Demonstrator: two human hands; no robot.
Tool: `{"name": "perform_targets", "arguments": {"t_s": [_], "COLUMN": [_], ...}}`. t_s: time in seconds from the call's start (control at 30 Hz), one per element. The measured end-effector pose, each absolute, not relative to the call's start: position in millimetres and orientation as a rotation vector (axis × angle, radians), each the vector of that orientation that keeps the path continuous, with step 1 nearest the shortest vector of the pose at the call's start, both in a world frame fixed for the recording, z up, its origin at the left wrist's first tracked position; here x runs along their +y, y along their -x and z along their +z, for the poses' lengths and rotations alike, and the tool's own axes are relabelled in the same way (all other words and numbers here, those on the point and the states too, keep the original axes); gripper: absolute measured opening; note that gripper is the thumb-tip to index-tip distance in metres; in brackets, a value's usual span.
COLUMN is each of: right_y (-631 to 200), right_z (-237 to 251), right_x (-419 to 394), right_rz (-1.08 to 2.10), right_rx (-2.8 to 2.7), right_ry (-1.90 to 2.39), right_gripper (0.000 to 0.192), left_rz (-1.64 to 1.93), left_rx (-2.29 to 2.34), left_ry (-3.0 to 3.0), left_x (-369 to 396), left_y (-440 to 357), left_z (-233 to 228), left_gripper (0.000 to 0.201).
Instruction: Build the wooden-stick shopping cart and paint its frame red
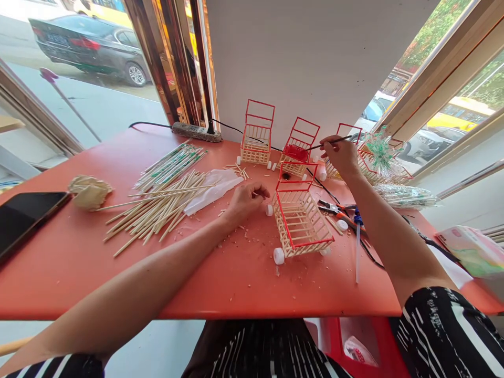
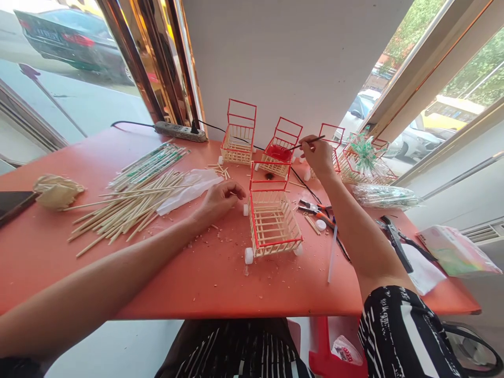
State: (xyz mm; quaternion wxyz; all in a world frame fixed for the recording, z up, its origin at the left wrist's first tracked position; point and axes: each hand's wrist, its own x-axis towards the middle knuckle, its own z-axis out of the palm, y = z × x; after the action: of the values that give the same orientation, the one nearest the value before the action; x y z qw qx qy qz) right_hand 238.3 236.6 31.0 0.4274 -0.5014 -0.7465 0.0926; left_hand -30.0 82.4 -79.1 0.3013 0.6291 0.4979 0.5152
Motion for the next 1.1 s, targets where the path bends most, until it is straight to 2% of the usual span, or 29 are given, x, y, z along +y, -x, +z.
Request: {"name": "perform_targets", "arguments": {"t_s": [0.43,0.7,0.9,1.1], "right_y": [-250,-285,-296,-277], "right_z": [27,56,47,42], "right_x": [221,128,52,44], "right_rz": [0.394,0.458,0.333,0.283], "right_rx": [-1.643,-1.316,-1.485,-1.666], "right_ry": [1.187,0.972,0.983,1.0], "right_gripper": [0.02,0.011,0.012,0.016], "left_rz": [1.356,1.349,1.35,1.342], "left_rx": [1.359,1.363,1.354,1.258], "left_ry": [-1.677,-1.7,-1.687,-1.66], "left_x": [82,80,78,77], "left_y": [31,32,30,31], "left_z": [-77,-76,-79,-82], "left_gripper": [0.026,0.024,0.025,0.025]}}
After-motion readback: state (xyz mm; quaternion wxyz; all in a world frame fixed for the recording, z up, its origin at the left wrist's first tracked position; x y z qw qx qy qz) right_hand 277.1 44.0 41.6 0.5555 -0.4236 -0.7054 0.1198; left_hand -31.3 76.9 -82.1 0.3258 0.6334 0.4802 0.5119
